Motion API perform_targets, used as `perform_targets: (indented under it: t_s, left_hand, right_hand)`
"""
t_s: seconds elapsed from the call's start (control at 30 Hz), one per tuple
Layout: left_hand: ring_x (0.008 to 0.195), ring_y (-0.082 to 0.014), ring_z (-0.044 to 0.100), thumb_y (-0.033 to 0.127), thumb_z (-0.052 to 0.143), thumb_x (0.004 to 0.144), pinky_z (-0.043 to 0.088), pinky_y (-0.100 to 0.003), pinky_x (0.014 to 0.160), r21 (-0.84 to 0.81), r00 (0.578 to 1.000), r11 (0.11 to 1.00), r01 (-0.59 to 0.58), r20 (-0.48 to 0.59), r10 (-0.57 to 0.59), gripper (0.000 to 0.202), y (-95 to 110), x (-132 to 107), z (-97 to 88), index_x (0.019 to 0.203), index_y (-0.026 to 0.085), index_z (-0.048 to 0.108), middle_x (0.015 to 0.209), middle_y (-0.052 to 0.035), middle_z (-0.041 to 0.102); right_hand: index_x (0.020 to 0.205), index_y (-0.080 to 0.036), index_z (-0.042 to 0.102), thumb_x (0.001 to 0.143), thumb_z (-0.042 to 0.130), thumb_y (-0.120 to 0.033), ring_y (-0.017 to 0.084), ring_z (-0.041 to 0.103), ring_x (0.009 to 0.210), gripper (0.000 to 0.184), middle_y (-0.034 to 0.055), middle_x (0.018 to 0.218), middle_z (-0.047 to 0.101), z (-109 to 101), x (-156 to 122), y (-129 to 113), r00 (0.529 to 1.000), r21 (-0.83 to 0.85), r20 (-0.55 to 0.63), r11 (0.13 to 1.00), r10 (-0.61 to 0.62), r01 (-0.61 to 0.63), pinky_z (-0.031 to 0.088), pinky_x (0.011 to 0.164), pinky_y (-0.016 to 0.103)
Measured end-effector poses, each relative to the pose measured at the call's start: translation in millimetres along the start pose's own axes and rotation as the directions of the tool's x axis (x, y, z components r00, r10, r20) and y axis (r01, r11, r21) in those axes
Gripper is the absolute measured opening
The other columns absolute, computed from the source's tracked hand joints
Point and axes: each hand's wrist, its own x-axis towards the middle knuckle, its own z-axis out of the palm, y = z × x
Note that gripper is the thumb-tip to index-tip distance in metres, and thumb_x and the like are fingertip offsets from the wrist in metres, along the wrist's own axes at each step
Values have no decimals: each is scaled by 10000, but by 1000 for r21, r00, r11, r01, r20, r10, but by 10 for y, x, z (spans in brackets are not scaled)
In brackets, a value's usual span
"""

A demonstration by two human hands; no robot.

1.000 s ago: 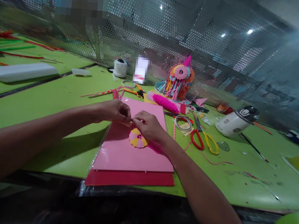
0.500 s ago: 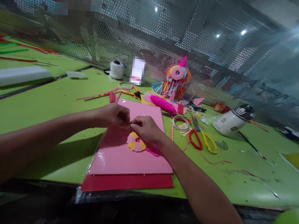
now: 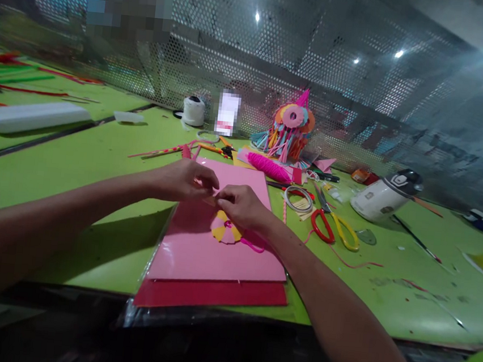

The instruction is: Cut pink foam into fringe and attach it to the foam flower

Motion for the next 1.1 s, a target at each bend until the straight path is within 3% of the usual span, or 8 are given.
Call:
perform_targets:
  t_s: [0.17, 0.27, 0.4, 0.57, 0.73, 0.97, 1.1]
  left_hand:
    - [706, -171, 570, 256, 546, 698, 364, -261, 644, 235, 982, 959, -157, -66, 177, 223, 12, -24, 41, 827, 169, 706, 751, -76, 674]
    - [627, -137, 563, 219, 556, 672, 363, -234, 587, 131, 991, 983, -127, -31, 132, 251, -38, 8, 103, 875, 153, 687, 716, -54, 674]
    - [631, -132, 567, 243, 616, 609, 369, -214, 555, -142, 994, 987, 71, 95, -58, 277, -99, 36, 85, 864, 150, 673, 712, -26, 680]
    - [625, -144, 541, 323, 637, 609, 353, -231, 538, -253, 961, 941, 226, 214, -173, 220, -126, 16, 21, 760, 169, 684, 673, -26, 665]
    - [574, -129, 495, 309, 618, 625, 335, -241, 534, -266, 952, 930, 252, 242, -189, 182, -81, -4, 1, 702, 154, 677, 608, -20, 624]
    - [550, -117, 462, 293, 610, 642, 329, -244, 551, -422, 954, 872, 248, 262, -145, 171, -50, -20, -37, 689, 136, 662, 579, -9, 581]
    - [554, -114, 455, 307, 606, 654, 318, -240, 552, -426, 957, 877, 224, 264, -116, 179, -65, -24, -57, 675, 136, 651, 583, -8, 579]
  right_hand:
    - [761, -109, 680, 718, 545, -131, 105, 525, 595, 143, 0, 656, 610, -15, -12, 20, 997, 275, 23, 959, 70, -73, 410, 575, 225]
    - [716, -106, 662, 723, 558, -149, 83, 487, 539, 113, -20, 600, 571, -48, -19, 15, 995, 332, 44, 938, 86, -96, 386, 533, 214]
    - [732, -104, 667, 740, 576, -177, 103, 519, 587, 117, 8, 642, 601, -74, -14, -4, 998, 266, 54, 962, 41, -54, 391, 546, 225]
    - [727, -125, 678, 750, 586, -163, 126, 538, 634, 102, 32, 691, 611, -44, -18, -56, 997, 91, -12, 993, -76, 76, 413, 578, 250]
    - [720, -128, 659, 765, 565, -107, 123, 538, 650, 106, 32, 704, 602, -19, -35, -109, 973, -79, -60, 973, -222, 217, 409, 604, 255]
    - [720, -134, 618, 806, 544, -134, 119, 519, 656, 114, 27, 698, 572, -37, -43, -119, 951, -154, -88, 948, -295, 280, 398, 606, 251]
    - [736, -142, 607, 823, 518, -125, 125, 511, 662, 126, 28, 706, 565, -27, -43, -115, 941, -203, -94, 932, -325, 301, 397, 612, 259]
